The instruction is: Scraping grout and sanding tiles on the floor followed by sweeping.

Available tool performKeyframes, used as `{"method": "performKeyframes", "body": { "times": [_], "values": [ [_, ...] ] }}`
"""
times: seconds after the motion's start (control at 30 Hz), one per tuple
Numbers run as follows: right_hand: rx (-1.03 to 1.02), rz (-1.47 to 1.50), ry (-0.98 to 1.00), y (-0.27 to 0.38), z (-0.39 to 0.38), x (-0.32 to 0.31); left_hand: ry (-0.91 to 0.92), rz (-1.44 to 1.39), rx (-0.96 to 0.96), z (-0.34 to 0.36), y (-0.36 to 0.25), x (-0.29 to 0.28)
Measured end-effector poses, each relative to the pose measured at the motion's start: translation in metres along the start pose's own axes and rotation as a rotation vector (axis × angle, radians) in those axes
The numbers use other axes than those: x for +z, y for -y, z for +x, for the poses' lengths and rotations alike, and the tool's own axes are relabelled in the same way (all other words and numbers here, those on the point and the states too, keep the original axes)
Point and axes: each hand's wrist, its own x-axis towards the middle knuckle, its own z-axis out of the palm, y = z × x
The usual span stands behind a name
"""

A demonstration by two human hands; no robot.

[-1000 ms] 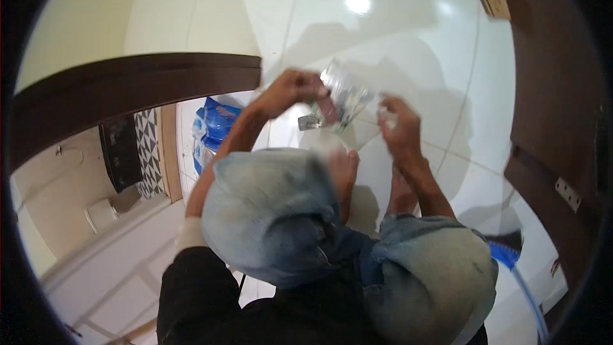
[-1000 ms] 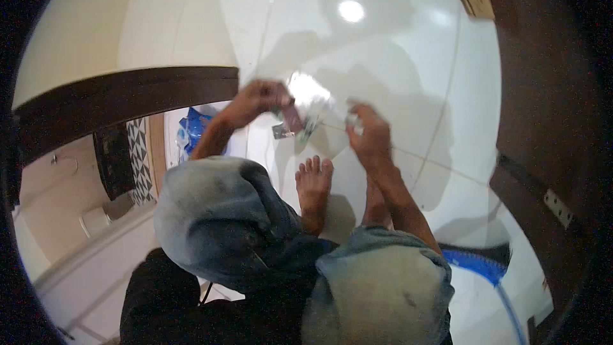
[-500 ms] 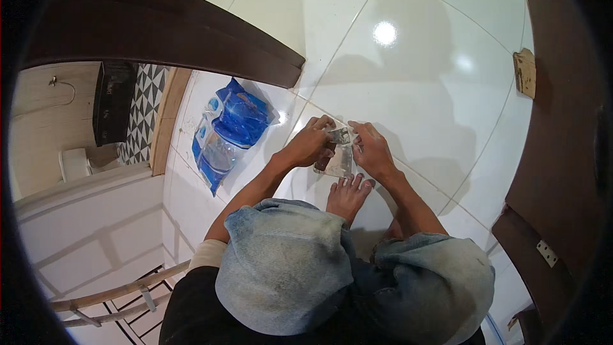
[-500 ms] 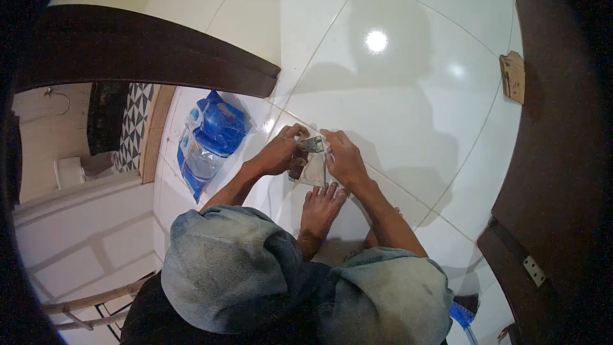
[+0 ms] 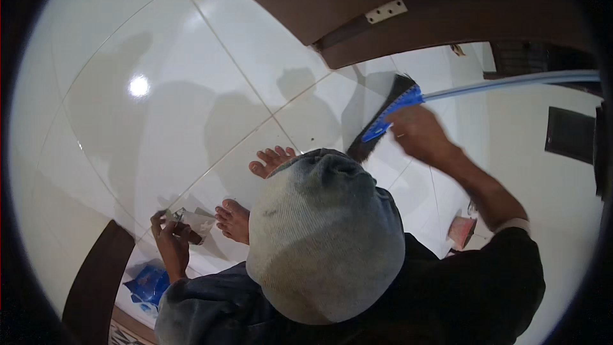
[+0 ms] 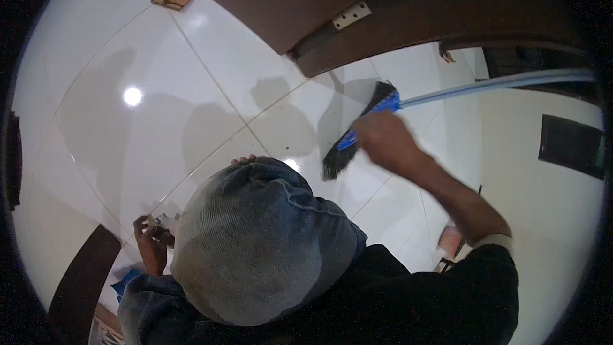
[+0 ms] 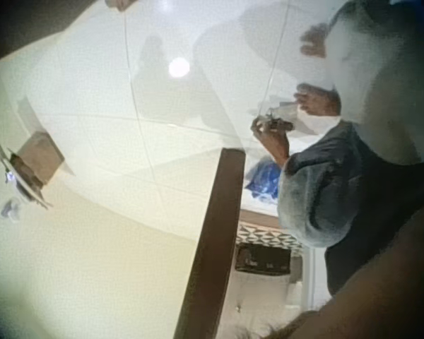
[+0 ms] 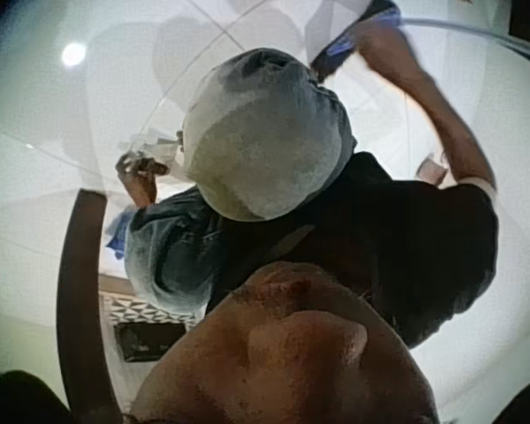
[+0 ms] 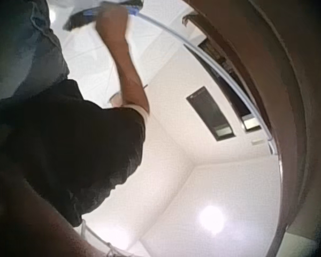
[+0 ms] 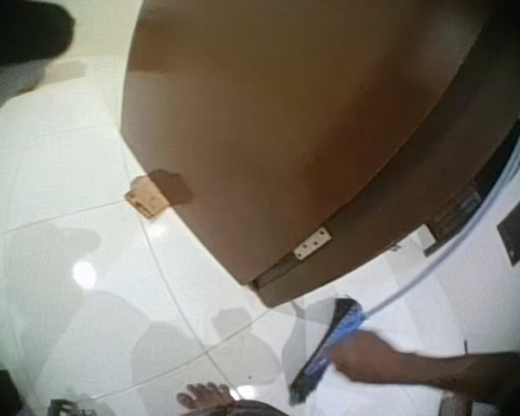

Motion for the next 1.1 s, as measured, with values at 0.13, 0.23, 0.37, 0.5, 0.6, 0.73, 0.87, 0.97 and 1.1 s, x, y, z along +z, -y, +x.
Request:
{"method": "performKeyframes", "body": {
  "times": [0.13,0.23,0.37,0.5,0.6,0.73,0.87,0.97,1.1],
  "values": [
    [0.114,-0.594,0.000,-0.045,-0.052,-0.076,0.164,-0.119,-0.013,0.027,-0.033,-0.020],
    [0.297,-0.875,0.251,-0.079,-0.048,-0.087,0.191,-0.034,0.173,0.024,-0.012,-0.011],
    [0.445,-0.764,0.359,-0.111,-0.048,-0.087,0.219,-0.041,0.123,0.028,0.004,-0.001],
    [0.486,-0.649,0.378,-0.096,-0.061,-0.128,0.202,-0.097,0.109,0.033,-0.008,0.005],
    [0.546,-0.596,0.380,-0.069,-0.059,-0.176,0.043,-0.013,0.177,0.036,-0.005,0.015],
    [0.505,-0.498,0.347,-0.119,-0.075,-0.169,0.086,-0.156,0.052,0.029,0.000,0.011],
    [0.422,-0.190,0.708,-0.166,-0.119,-0.137,0.322,-0.318,-0.008,0.043,-0.053,-0.027],
    [0.204,0.106,0.451,-0.208,-0.209,-0.104,0.175,-0.523,-0.304,0.035,-0.033,-0.040],
    [0.086,0.618,0.368,-0.226,-0.195,-0.071,-0.267,-0.479,-0.524,0.027,-0.068,-0.078]
  ]
}}
